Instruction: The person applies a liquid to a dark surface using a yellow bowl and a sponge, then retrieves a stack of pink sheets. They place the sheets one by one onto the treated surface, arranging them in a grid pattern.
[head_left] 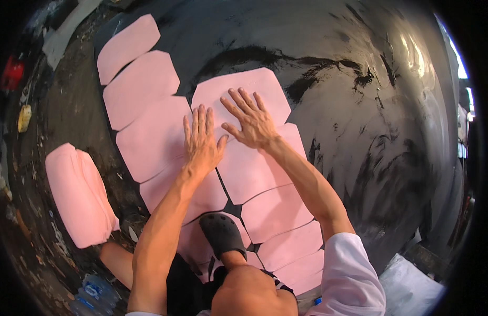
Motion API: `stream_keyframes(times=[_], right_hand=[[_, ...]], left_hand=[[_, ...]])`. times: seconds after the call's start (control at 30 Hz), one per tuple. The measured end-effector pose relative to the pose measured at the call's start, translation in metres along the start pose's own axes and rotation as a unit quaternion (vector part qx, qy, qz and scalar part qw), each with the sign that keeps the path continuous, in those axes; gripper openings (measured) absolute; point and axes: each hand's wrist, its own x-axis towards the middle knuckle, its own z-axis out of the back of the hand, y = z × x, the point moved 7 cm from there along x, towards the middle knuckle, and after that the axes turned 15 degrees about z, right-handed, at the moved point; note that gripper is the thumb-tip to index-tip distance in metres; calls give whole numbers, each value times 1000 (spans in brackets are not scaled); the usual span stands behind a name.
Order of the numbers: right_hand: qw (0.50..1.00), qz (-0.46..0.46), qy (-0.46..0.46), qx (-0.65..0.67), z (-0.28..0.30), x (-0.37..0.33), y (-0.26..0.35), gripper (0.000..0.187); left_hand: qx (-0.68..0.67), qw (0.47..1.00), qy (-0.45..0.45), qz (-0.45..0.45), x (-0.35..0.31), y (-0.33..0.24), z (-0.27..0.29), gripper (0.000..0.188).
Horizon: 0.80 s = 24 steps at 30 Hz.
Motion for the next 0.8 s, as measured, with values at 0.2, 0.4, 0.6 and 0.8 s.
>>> stream_keyframes(times=[0.2,0.4,0.6,0.8], right_hand=[[974,-186,-18,-129,25,-18,-81,71],[989,-134,54,4,-21,-56,80,83],[983,-143,112,0,-23,-62,112,84],[979,-153,136,16,-22,-61,117,87]], left_hand=[[-25,999,-10,23,-22,41,119,71],[174,820,-309,448,-189,276,339,74],[56,826,-218,517,-224,329,358,86],[-269,726,-231,589,-224,353,369,57]])
